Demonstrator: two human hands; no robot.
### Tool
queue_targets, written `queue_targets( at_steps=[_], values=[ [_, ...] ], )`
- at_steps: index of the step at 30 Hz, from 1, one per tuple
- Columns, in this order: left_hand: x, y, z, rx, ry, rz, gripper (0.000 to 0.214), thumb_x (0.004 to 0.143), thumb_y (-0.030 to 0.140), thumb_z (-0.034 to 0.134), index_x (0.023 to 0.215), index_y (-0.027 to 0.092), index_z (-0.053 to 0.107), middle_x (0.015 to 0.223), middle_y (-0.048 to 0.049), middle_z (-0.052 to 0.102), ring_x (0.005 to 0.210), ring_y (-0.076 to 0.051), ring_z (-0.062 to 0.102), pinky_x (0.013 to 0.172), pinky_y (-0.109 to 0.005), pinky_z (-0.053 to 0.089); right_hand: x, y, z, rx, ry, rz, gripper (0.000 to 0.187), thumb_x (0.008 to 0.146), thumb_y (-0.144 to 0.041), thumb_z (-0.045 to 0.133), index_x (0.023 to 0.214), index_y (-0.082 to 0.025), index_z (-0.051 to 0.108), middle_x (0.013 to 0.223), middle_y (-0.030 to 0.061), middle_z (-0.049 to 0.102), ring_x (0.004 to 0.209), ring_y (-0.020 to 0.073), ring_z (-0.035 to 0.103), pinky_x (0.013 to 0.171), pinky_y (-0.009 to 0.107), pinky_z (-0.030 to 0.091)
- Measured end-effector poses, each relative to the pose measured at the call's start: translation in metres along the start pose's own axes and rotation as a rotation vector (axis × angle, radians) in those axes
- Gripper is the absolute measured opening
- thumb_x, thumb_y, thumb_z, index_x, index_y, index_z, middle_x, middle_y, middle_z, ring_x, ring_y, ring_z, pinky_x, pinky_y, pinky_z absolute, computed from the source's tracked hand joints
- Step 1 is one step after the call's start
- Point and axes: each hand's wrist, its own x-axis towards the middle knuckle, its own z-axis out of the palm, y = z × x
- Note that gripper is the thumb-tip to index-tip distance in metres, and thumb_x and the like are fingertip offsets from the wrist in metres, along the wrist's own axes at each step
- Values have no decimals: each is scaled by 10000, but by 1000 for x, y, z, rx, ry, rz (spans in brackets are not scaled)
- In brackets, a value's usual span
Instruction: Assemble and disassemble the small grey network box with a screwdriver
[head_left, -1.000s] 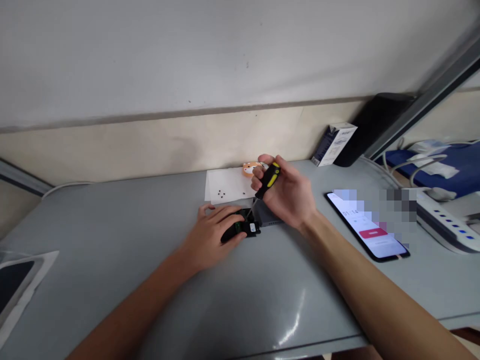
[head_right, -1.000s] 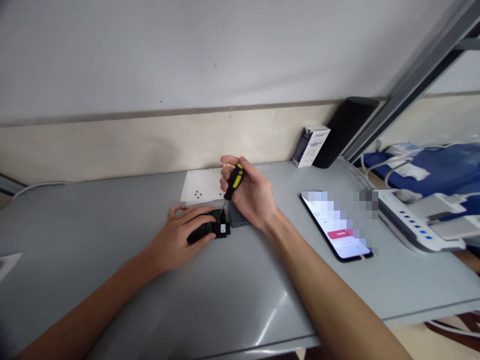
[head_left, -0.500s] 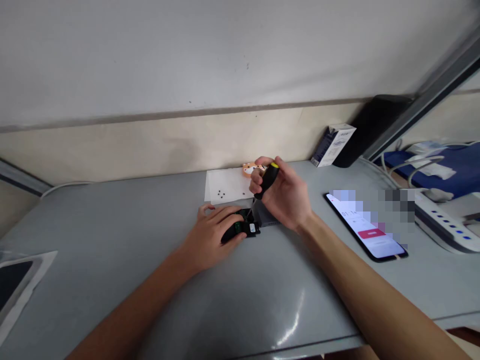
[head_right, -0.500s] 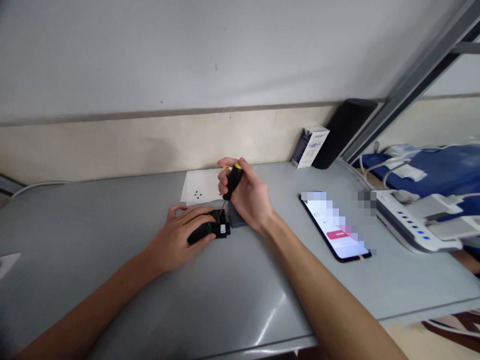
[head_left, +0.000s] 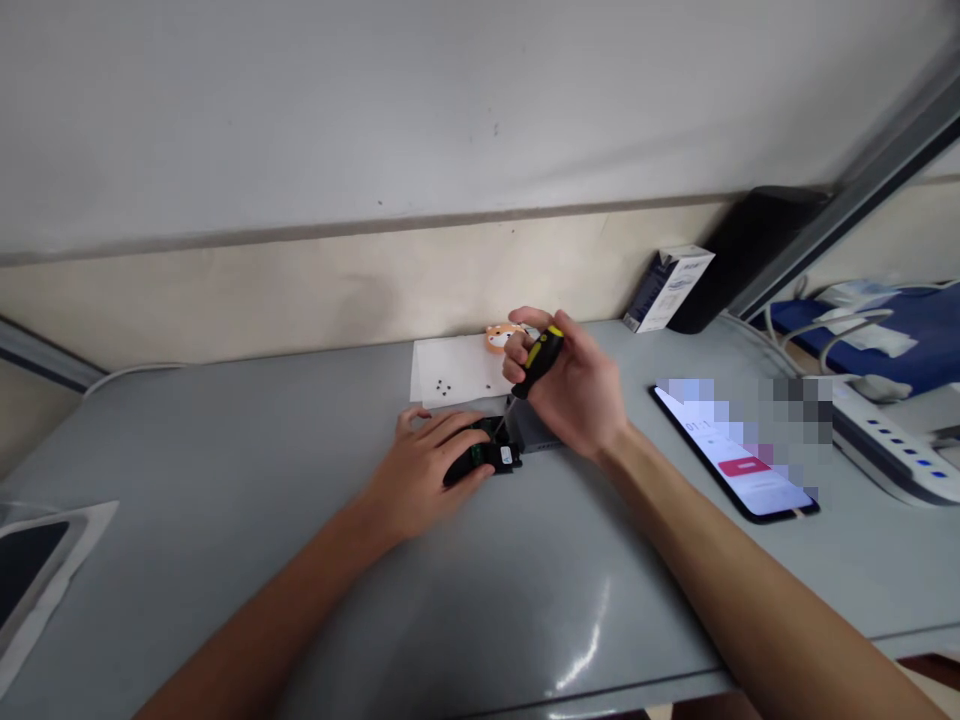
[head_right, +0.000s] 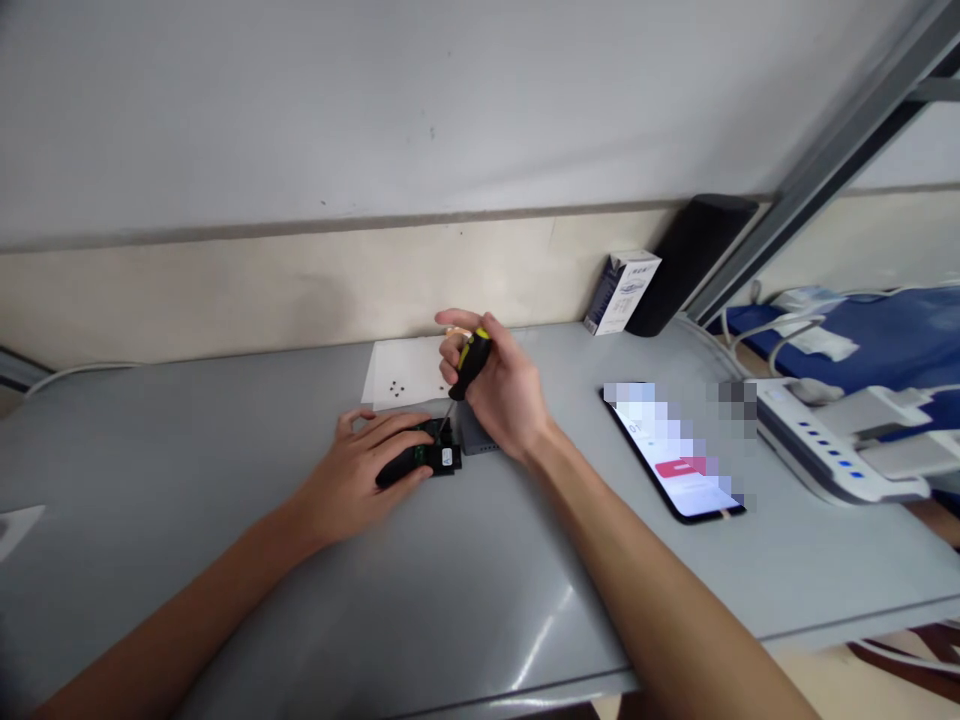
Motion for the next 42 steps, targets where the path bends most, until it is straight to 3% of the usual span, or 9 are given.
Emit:
queue_targets(
  at_steps=[5,12,17,22,26,29,35,39,42],
  values=[
    [0,0,0,1,4,16,228,1081,369,534,1198,252,690,1405,-83,713,1273,-254,671,1137,-475,333,-3,-3,-3,1,-8,36,490,734,-619,881,764,-232,582,866,-8,629,757,132,634,692,278,510],
    [0,1,0,3,-15,-8,207,1058,358,564,1185,256,691,1371,-81,729,1251,-264,680,1153,-490,331,-1,1,4,-97,81,-43,609,736,-724,822,693,-240,454,576,-92,283,493,82,248,479,258,285],
    [1,1,-2,-18,-18,-19,188,1062,364,561,1172,252,663,1386,-77,721,1271,-263,671,1166,-497,317,-1,-5,0,68,-26,65,352,899,-584,710,878,-233,694,709,-15,495,635,131,478,608,284,448],
    [0,0,1,-7,6,20,208,1074,358,547,1197,255,680,1379,-73,723,1259,-261,678,1144,-481,323,-4,-4,-5,58,-39,102,484,711,-618,898,800,-233,618,897,4,672,764,138,644,717,283,526],
    [0,0,2,3,8,20,204,1072,356,557,1185,260,697,1377,-72,726,1268,-259,673,1135,-477,323,-5,-1,1,-67,10,15,596,697,-609,915,704,-237,449,567,-87,427,492,82,403,518,243,369],
    [0,1,1,7,-10,11,210,1073,364,559,1193,261,697,1384,-73,723,1279,-261,665,1136,-482,320,-4,0,5,-88,35,-21,614,748,-664,853,685,-243,411,556,-97,282,482,83,255,477,258,289],
    [-1,0,1,3,15,36,208,1079,354,550,1192,246,687,1361,-76,732,1262,-253,676,1125,-471,322,0,0,2,140,12,64,379,809,-563,818,869,-220,671,731,-24,508,653,108,499,623,255,465],
    [-1,-1,2,13,28,43,220,1085,355,537,1200,247,691,1371,-80,728,1257,-253,677,1130,-473,322,-3,1,0,130,21,73,445,723,-546,911,832,-228,620,868,-16,629,767,114,634,722,250,523],
    [-1,-1,2,18,28,37,226,1087,363,536,1204,254,695,1387,-78,722,1268,-249,669,1142,-473,319,-3,2,1,38,35,50,532,709,-543,931,766,-233,503,703,-61,563,573,81,522,577,237,447]
  ],
)
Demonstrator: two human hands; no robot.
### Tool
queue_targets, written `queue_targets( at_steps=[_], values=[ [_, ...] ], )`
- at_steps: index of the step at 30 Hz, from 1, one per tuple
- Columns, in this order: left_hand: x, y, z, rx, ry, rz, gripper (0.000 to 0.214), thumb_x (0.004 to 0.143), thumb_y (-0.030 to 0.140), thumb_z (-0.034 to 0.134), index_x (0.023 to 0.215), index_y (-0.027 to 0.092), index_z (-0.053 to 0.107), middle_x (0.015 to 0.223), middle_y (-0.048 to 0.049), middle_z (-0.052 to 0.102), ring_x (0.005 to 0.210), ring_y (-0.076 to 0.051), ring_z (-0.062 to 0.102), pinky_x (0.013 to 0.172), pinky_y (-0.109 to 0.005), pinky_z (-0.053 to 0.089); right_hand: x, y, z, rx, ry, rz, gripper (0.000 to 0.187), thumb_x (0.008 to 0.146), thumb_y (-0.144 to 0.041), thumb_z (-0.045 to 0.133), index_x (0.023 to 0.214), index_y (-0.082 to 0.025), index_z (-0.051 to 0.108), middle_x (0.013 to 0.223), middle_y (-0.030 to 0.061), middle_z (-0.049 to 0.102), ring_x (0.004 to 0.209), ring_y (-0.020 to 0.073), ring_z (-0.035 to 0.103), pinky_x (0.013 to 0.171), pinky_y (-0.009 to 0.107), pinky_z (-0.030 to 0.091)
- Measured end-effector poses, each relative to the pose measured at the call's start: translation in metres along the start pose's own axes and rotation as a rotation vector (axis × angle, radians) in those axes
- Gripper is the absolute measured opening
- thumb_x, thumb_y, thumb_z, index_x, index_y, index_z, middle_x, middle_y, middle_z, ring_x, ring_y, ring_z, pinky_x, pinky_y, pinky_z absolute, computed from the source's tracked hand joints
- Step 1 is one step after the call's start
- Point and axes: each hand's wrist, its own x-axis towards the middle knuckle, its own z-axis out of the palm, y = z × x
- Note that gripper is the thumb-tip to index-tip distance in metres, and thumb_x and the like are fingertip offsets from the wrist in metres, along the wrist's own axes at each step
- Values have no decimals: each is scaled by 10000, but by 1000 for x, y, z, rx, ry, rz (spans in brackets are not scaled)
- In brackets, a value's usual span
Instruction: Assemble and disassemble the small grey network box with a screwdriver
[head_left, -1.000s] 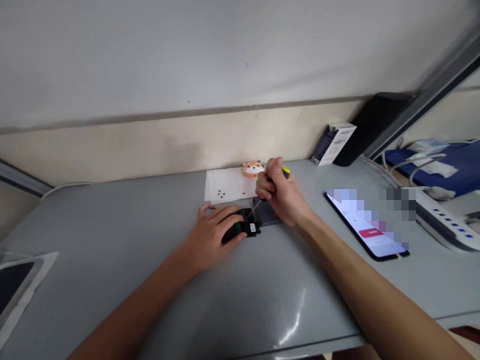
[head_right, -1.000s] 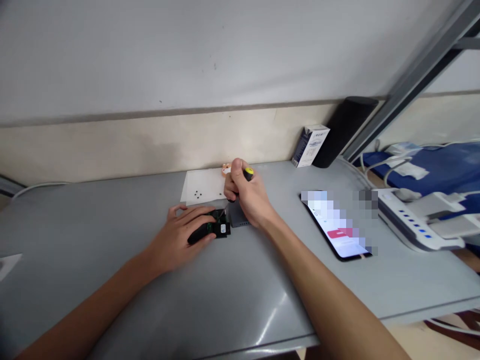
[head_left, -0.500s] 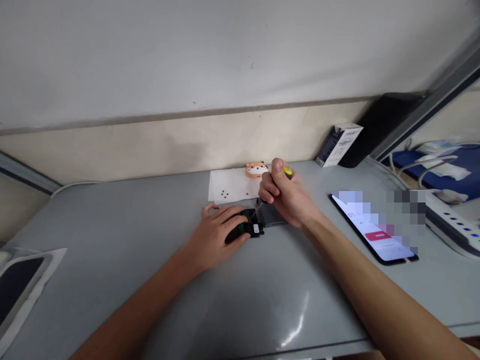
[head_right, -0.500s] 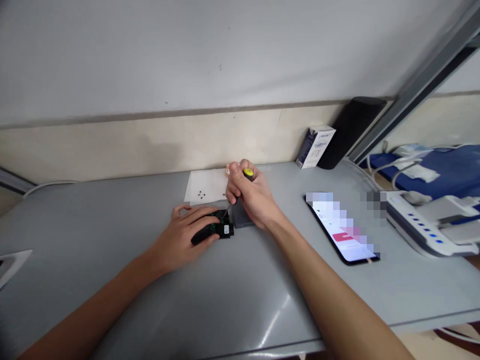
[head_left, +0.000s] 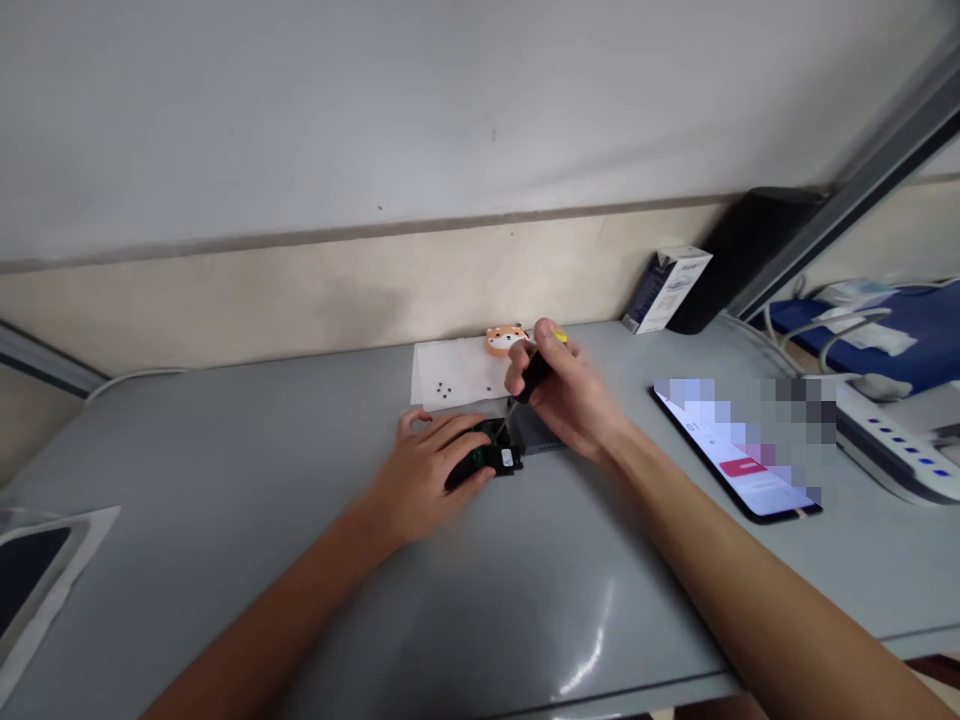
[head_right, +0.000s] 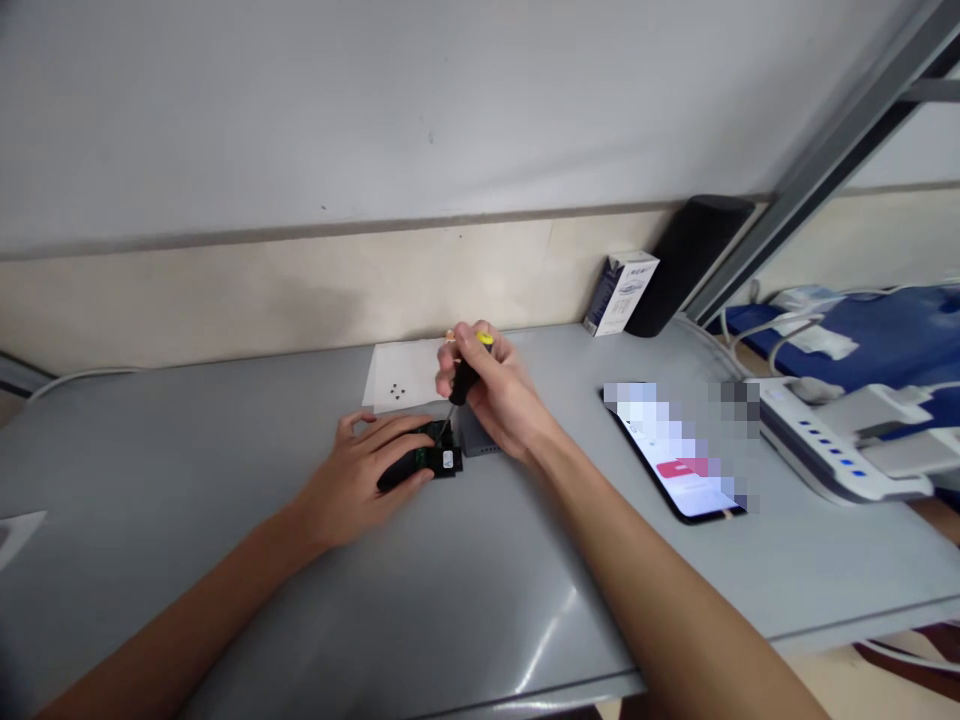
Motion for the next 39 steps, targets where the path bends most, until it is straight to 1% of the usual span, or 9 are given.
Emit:
queue_targets(
  at_steps=[4,10,15,17,22,27,32,36,39],
  values=[
    [0,1,0,6,-11,-3,218,1084,361,541,1194,251,694,1366,-74,733,1270,-254,670,1135,-470,325,2,1,2,-84,50,-96,605,719,-583,913,729,-239,414,557,-113,295,475,63,249,474,227,281],
    [1,1,-1,1,-8,-5,207,1087,339,543,1204,247,686,1379,-71,727,1279,-253,670,1141,-474,310,2,-2,1,82,-31,-12,358,879,-570,744,872,-221,665,688,-26,492,612,106,471,581,254,428],
    [1,0,-1,12,2,12,212,1090,355,539,1200,247,684,1369,-75,731,1290,-257,665,1135,-476,312,-1,-2,-1,72,-26,-1,443,747,-535,901,801,-218,596,892,-13,637,730,106,629,686,255,505],
    [1,0,-1,13,-1,15,205,1088,351,543,1190,247,686,1362,-74,734,1287,-258,667,1133,-475,315,-1,-2,0,6,-17,-18,513,727,-524,925,762,-223,510,791,-40,618,601,83,564,584,245,447],
    [1,0,-2,20,-2,12,191,1083,338,551,1177,241,686,1357,-70,732,1271,-257,675,1130,-477,316,1,-2,3,-78,4,-80,577,764,-635,857,720,-231,446,570,-102,301,479,62,259,474,232,265],
    [0,0,-1,19,6,14,193,1079,331,553,1198,246,680,1364,-71,731,1254,-249,683,1126,-474,324,1,-2,2,64,-36,-5,341,900,-572,718,901,-236,659,710,-28,486,618,114,455,593,264,430],
    [0,1,-1,18,11,5,177,1064,306,569,1189,252,682,1374,-62,725,1240,-252,690,1138,-477,322,-3,0,2,57,-25,-8,433,748,-531,902,802,-221,606,889,-15,572,754,102,587,696,250,491],
    [0,2,-1,-6,-2,-3,157,1051,302,580,1175,246,659,1356,-63,734,1247,-255,689,1148,-483,318,-2,-1,4,-92,17,-78,592,704,-566,928,733,-234,438,665,-79,424,518,70,394,500,236,348],
    [1,2,-2,-50,-26,-48,169,1031,312,602,1183,239,616,1314,-66,754,1231,-256,696,1159,-490,320,-1,-2,4,-103,3,-104,552,782,-669,822,734,-234,486,614,-82,333,505,79,298,473,243,295]
  ],
)
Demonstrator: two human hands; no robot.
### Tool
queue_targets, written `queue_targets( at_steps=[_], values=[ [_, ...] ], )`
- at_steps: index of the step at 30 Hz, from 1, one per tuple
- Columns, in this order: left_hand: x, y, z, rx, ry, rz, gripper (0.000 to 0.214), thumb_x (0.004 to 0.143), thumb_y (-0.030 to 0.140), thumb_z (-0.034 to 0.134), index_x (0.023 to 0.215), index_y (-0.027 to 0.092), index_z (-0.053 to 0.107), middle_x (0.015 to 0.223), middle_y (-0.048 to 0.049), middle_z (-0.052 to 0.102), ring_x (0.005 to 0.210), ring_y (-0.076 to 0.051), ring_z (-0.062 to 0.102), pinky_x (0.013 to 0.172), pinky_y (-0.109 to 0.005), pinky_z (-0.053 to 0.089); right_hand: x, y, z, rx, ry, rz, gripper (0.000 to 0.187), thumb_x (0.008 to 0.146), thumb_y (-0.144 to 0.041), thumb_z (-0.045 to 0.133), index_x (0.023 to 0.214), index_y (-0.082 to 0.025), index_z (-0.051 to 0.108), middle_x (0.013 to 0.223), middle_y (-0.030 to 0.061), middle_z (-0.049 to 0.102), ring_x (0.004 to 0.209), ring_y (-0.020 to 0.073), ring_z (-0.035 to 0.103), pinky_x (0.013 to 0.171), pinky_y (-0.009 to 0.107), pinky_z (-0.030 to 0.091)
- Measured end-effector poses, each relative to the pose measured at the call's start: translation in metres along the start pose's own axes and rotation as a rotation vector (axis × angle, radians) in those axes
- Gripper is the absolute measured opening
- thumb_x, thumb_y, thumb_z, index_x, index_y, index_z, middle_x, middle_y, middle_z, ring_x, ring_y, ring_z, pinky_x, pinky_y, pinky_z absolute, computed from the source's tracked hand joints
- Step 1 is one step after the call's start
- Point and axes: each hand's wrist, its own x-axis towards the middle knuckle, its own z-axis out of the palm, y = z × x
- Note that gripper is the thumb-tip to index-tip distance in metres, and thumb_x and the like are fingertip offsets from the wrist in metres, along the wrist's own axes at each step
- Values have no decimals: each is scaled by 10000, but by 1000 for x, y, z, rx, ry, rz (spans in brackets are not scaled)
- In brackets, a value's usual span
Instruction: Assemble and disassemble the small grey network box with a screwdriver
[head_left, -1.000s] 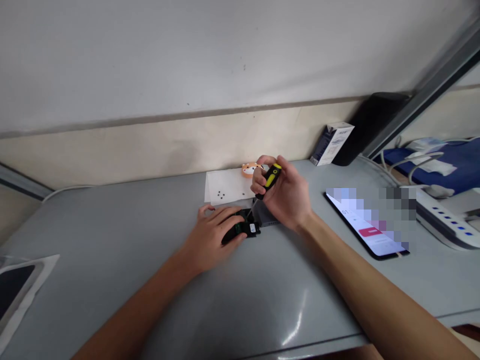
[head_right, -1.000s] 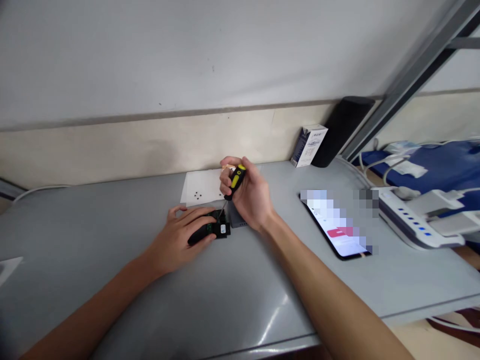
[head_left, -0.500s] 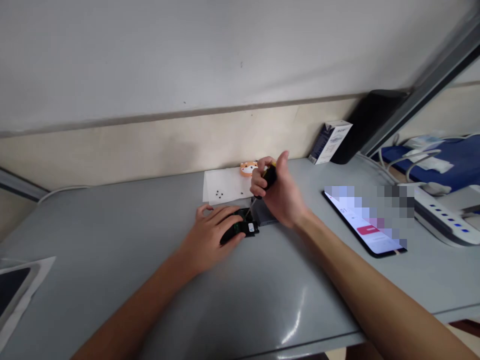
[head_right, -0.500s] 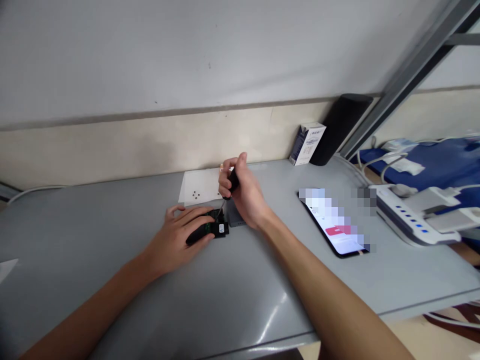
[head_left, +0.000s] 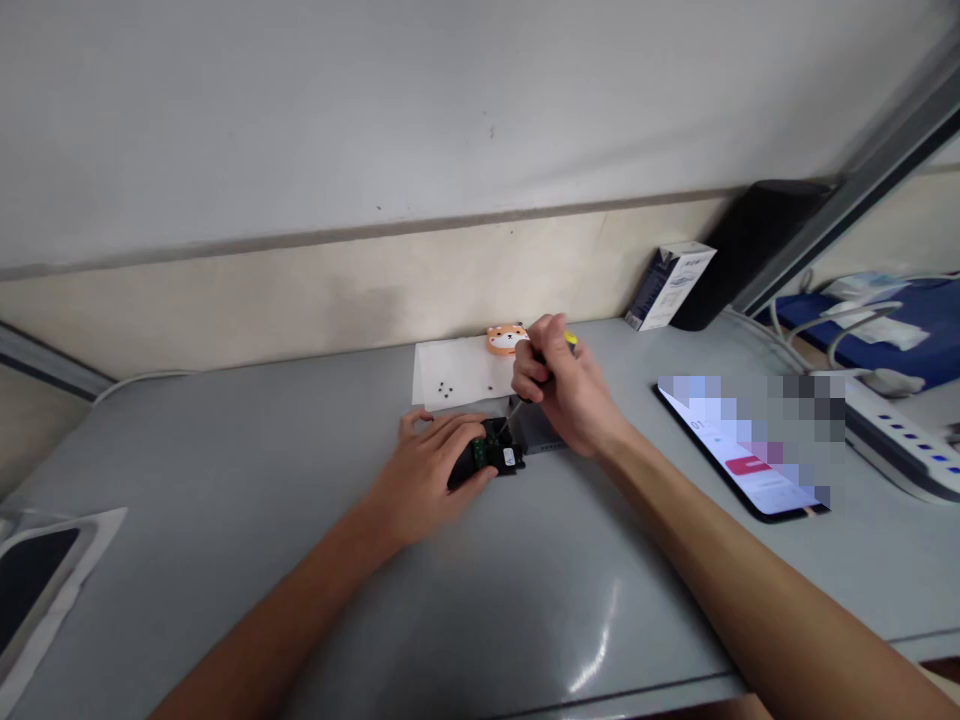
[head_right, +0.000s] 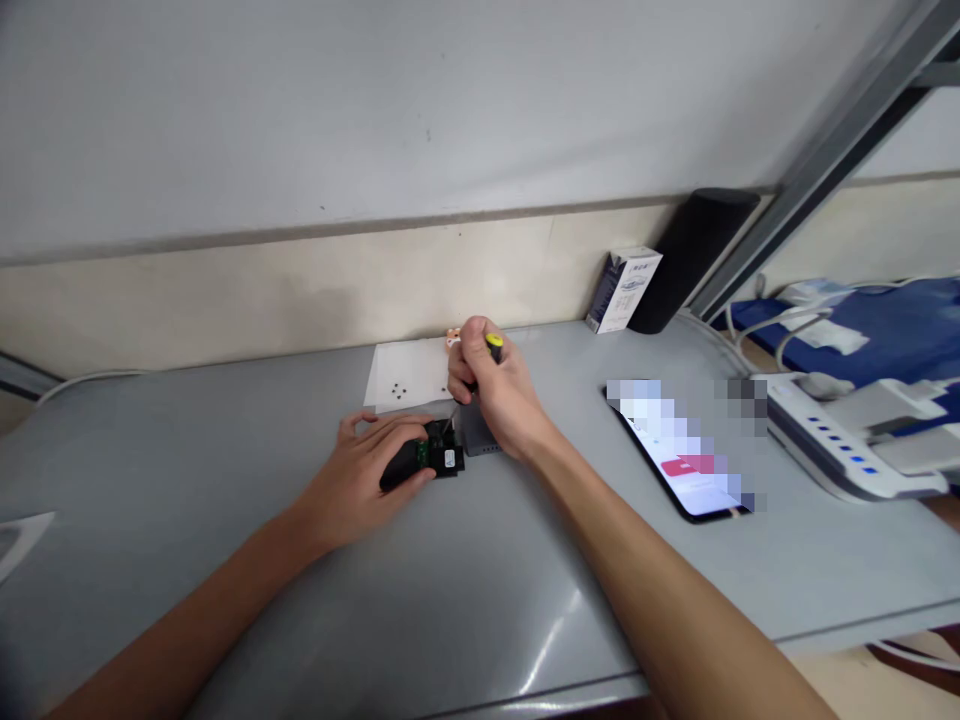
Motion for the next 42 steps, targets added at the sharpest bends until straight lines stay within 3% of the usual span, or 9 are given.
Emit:
queue_targets(
  at_steps=[4,8,14,18,20,23,30,37,42],
  values=[
    [0,0,0,-10,-11,-24,199,1025,321,597,1207,242,608,1307,-66,755,1222,-261,697,1178,-502,317,-1,-3,-1,150,-48,99,374,873,-580,757,870,-218,667,739,-18,503,641,110,486,598,260,446],
    [0,0,0,38,4,19,184,1053,329,560,1188,247,654,1356,-77,735,1244,-265,685,1154,-492,335,-4,-5,-1,130,-42,114,463,738,-539,907,753,-214,576,854,-7,592,749,118,614,698,265,502],
    [0,0,0,64,19,58,196,1073,329,547,1184,249,687,1361,-73,733,1248,-254,684,1134,-477,331,0,2,0,-77,45,-32,605,737,-642,871,723,-245,415,603,-90,339,510,87,355,522,261,368],
    [0,0,0,67,11,47,191,1077,331,549,1187,244,679,1353,-77,738,1247,-249,683,1135,-485,323,1,1,-1,20,-3,-1,458,875,-696,703,843,-247,618,679,-38,440,587,120,432,573,289,410],
    [0,0,0,64,9,38,191,1076,334,553,1193,249,678,1343,-76,744,1238,-247,686,1141,-486,323,-1,-1,-1,108,-21,61,353,891,-590,727,961,-244,695,750,-16,504,662,130,499,630,287,453],
    [0,0,0,55,18,42,186,1077,330,551,1187,242,673,1319,-77,754,1228,-246,692,1138,-482,325,-2,-2,-1,153,-36,104,343,820,-534,831,887,-236,675,819,-10,551,745,126,570,695,269,485],
    [0,2,-2,55,1,28,186,1046,314,586,1194,249,678,1353,-72,737,1254,-263,680,1151,-485,336,-1,5,1,126,7,48,491,788,-683,810,833,-251,581,675,-63,339,569,95,313,533,233,376],
    [0,2,-1,40,-1,-1,226,1033,341,597,1231,249,655,1379,-85,722,1231,-273,691,1149,-493,346,-1,6,3,94,5,24,483,808,-692,785,831,-259,573,682,-58,309,573,105,292,532,236,377],
    [-1,0,0,27,-1,-9,222,1048,361,581,1229,249,645,1384,-89,721,1244,-268,682,1157,-498,325,-3,1,5,126,-14,82,460,829,-681,772,862,-258,594,662,-57,389,563,104,357,558,259,396]
  ],
)
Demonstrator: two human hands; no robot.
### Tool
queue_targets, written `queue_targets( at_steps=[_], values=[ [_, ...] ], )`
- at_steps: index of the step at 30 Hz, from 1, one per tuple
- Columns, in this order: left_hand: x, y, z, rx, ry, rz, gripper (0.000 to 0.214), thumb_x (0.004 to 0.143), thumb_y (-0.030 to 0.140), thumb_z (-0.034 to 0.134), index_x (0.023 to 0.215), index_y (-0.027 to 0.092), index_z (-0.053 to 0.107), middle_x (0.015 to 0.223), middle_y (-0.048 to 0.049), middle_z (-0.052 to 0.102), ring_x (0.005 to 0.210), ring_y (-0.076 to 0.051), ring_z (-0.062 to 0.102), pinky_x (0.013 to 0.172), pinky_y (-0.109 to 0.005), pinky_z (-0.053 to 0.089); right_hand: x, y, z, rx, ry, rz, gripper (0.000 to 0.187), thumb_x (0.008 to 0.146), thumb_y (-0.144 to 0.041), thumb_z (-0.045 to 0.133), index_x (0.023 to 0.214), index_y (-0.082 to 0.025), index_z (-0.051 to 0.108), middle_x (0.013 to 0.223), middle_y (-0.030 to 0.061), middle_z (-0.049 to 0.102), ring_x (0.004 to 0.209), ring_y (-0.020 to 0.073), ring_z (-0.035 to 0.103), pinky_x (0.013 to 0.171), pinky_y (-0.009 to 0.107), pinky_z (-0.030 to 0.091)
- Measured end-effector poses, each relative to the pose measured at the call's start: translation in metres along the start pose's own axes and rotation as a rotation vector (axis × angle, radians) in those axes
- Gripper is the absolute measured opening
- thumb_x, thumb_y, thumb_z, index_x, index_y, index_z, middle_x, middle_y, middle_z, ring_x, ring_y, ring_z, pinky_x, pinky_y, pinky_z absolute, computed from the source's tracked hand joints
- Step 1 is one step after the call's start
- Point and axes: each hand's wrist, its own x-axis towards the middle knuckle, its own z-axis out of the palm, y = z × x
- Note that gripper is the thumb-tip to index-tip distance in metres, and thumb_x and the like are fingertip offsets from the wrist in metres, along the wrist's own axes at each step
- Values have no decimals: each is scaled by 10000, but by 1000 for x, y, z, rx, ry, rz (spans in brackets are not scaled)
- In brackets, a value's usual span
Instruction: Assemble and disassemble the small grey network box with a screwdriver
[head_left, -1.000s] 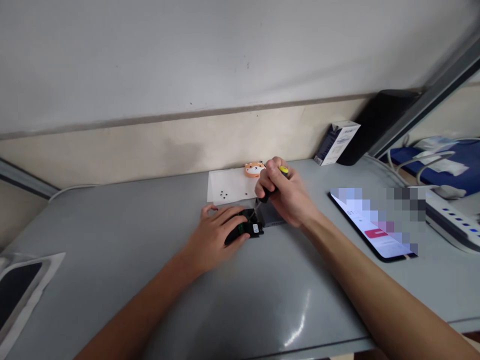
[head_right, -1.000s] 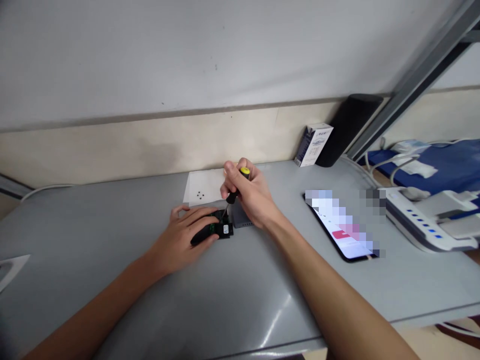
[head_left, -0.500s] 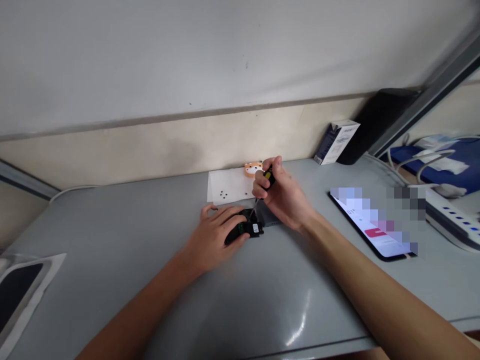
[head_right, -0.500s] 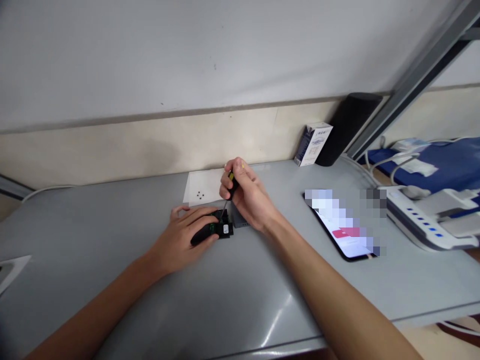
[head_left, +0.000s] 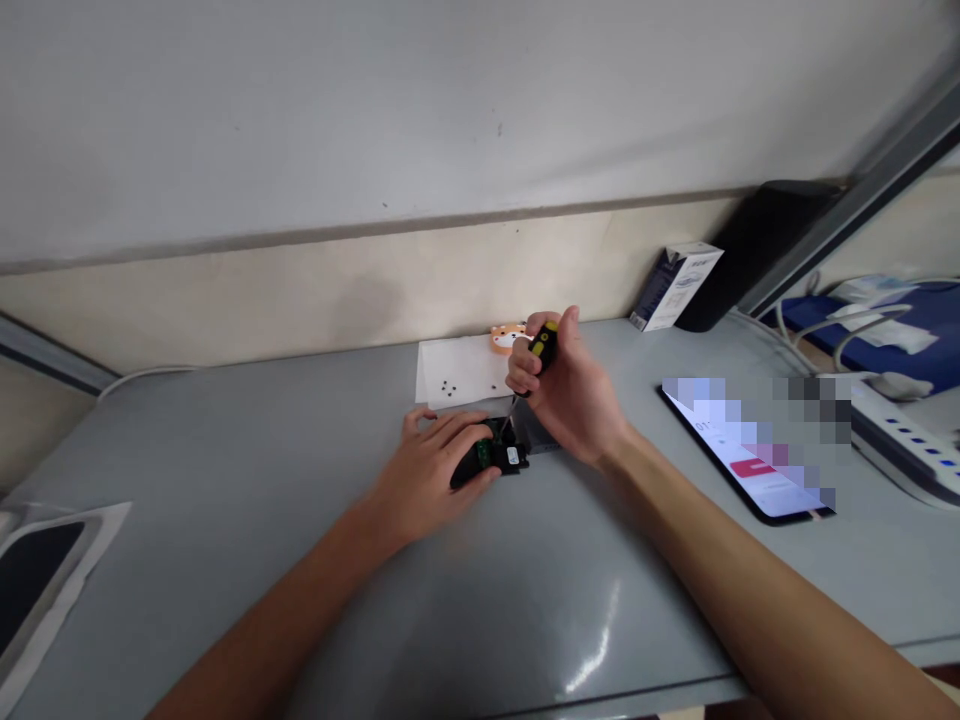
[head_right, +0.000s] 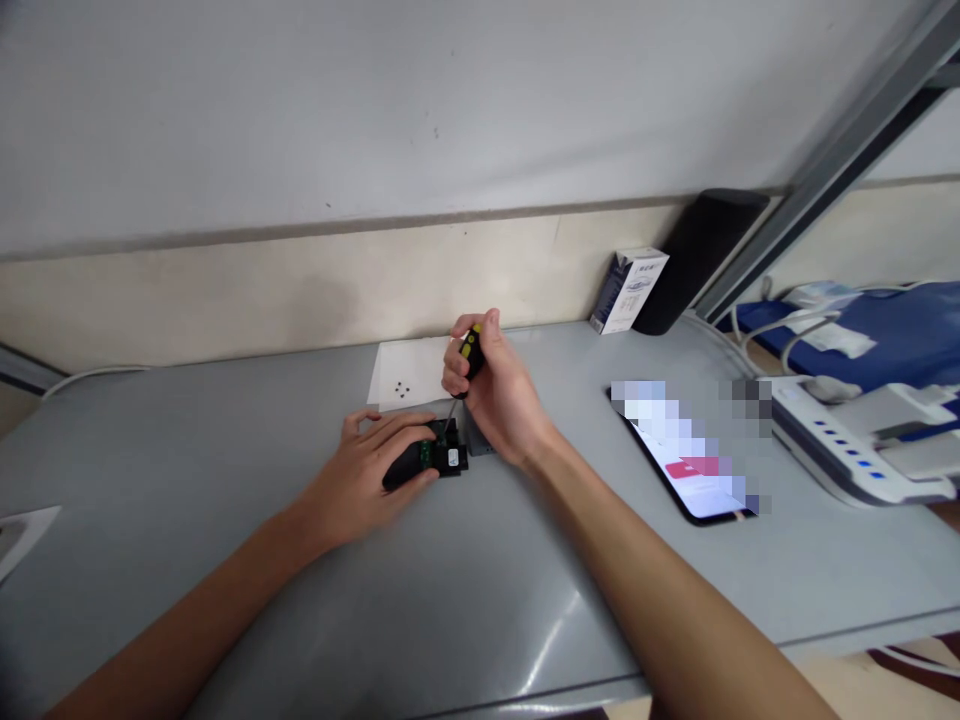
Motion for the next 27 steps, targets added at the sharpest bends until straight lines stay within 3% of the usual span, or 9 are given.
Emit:
queue_targets(
  at_steps=[5,7,12,15,17,19,22,25,27],
  values=[
    [0,0,0,22,3,36,187,1051,323,575,1185,256,689,1365,-67,724,1231,-260,688,1154,-482,328,-2,-5,-3,-18,-66,29,395,786,-527,869,851,-228,619,846,-12,613,718,119,597,684,277,488],
    [0,-1,0,33,5,37,191,1048,321,580,1185,264,701,1378,-66,719,1232,-257,686,1152,-477,333,-2,-5,-5,-62,-56,-2,439,768,-504,895,796,-226,556,853,-17,628,721,121,619,683,280,495],
    [0,-2,1,33,6,32,198,1054,338,582,1198,262,695,1352,-74,735,1242,-252,682,1152,-483,327,2,-1,-7,-174,30,-106,570,786,-573,869,748,-245,404,606,-93,364,504,79,352,490,240,331],
    [0,-1,0,31,4,29,198,1059,343,575,1195,260,692,1360,-76,733,1236,-253,686,1147,-485,328,3,-2,-7,-153,-21,-95,489,846,-725,721,856,-255,584,660,-56,426,550,103,415,528,268,379],
    [0,-1,-1,33,4,28,202,1063,346,569,1195,257,691,1367,-78,730,1225,-253,690,1148,-489,326,3,-4,-6,-93,-61,-42,438,897,-685,686,942,-250,680,734,-21,500,631,123,495,602,285,446],
    [0,0,-1,33,5,32,203,1067,349,562,1193,253,689,1367,-78,731,1225,-253,690,1151,-493,321,1,-5,-6,-60,-72,-19,375,871,-599,765,888,-232,695,829,1,571,719,126,564,685,283,487],
    [0,0,-1,32,13,47,195,1072,346,555,1183,246,680,1349,-78,739,1229,-251,690,1145,-489,320,-1,-6,-7,-81,-67,-20,490,780,-617,852,740,-217,571,842,-6,612,690,109,584,673,274,485],
    [0,0,0,35,12,46,183,1069,344,563,1170,246,681,1317,-77,752,1236,-253,687,1137,-487,323,0,-4,-7,-171,-10,-55,621,745,-659,855,689,-233,406,600,-75,434,503,83,403,530,259,387],
    [0,-1,0,39,4,43,184,1066,347,569,1174,253,684,1314,-75,753,1244,-257,683,1138,-488,323,2,-2,-7,-197,39,-88,640,752,-696,827,679,-241,384,549,-92,331,475,83,318,494,259,340]
  ],
)
